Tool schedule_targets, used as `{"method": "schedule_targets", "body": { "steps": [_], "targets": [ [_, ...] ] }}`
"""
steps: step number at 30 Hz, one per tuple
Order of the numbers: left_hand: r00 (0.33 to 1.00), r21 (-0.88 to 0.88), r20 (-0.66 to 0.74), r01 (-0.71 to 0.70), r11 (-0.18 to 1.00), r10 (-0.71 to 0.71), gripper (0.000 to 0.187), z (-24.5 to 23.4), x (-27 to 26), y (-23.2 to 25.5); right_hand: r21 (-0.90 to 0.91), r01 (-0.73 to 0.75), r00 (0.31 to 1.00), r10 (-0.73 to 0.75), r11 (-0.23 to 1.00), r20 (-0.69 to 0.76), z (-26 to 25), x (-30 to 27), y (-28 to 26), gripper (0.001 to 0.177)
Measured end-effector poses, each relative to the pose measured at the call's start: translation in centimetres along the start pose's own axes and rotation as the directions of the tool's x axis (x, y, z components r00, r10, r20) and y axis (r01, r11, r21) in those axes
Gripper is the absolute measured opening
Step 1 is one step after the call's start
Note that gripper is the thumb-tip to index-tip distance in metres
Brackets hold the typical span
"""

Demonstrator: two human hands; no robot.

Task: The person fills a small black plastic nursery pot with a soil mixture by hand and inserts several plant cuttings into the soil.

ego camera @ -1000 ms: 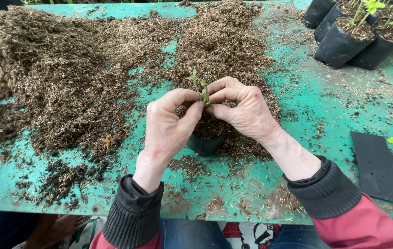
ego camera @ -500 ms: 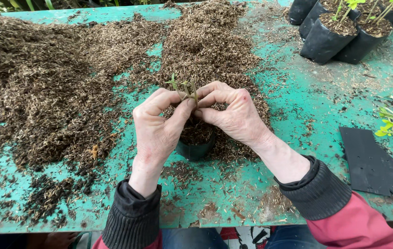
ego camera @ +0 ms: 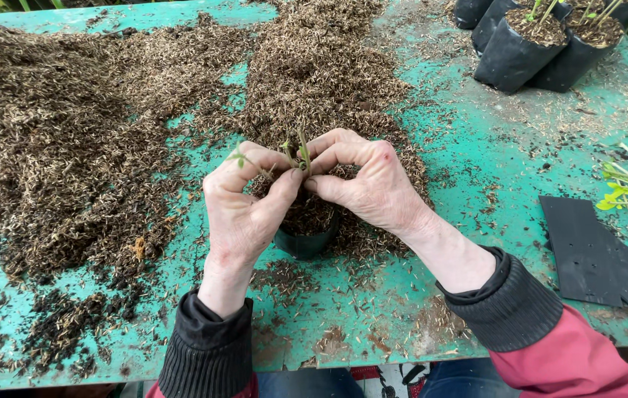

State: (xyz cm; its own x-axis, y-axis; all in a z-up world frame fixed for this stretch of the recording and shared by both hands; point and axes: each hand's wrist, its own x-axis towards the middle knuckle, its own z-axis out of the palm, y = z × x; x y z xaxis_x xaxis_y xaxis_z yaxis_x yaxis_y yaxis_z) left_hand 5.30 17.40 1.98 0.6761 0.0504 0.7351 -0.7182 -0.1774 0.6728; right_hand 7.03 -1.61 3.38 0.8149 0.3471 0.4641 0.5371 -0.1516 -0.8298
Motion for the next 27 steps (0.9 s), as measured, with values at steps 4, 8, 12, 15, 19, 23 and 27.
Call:
{"method": "schedule_targets", "body": {
  "steps": [4, 8, 12, 15, 19, 23, 27],
  "targets": [
    [0.999, 0.006, 0.043, 0.009, 1.000, -0.009, 0.007, 0.0, -0.2, -0.2, -0.017, -0.003, 1.000, 0.003, 1.000, 0.015, 0.0, 0.0, 0.0, 0.008],
    [0.998, 0.033, 0.063, -0.018, 0.999, 0.016, 0.006, -0.1, 0.1, 0.5, -0.018, -0.006, 1.000, 0.006, 1.000, 0.016, -0.2, 0.1, 0.4, 0.008],
    [0.997, 0.074, 0.078, -0.020, 0.997, 0.014, 0.007, -0.3, -0.1, 0.6, -0.009, 0.009, 0.999, -0.009, 1.000, 0.037, -0.1, 0.0, 0.4, 0.008],
    [0.996, 0.075, 0.090, -0.004, 0.997, -0.003, 0.007, -0.4, -0.1, 0.9, -0.004, 0.015, 0.999, -0.014, 1.000, 0.047, 0.0, -0.1, 0.4, 0.007],
    [0.990, 0.060, 0.130, 0.043, 0.997, -0.051, 0.007, -0.7, 0.1, 1.2, -0.012, 0.012, 0.999, -0.011, 1.000, 0.047, 0.0, -0.1, 0.2, 0.007],
    [0.986, 0.049, 0.136, 0.088, 0.995, -0.094, 0.010, -1.0, 0.0, 1.3, -0.005, 0.010, 0.999, -0.010, 1.000, 0.048, -0.1, 0.0, 0.7, 0.005],
    [0.966, 0.074, 0.197, 0.157, 0.985, -0.169, 0.024, -1.6, 0.1, 1.9, -0.035, 0.030, 0.998, -0.028, 0.999, 0.053, -0.1, -0.2, 0.9, 0.008]
  ]
}}
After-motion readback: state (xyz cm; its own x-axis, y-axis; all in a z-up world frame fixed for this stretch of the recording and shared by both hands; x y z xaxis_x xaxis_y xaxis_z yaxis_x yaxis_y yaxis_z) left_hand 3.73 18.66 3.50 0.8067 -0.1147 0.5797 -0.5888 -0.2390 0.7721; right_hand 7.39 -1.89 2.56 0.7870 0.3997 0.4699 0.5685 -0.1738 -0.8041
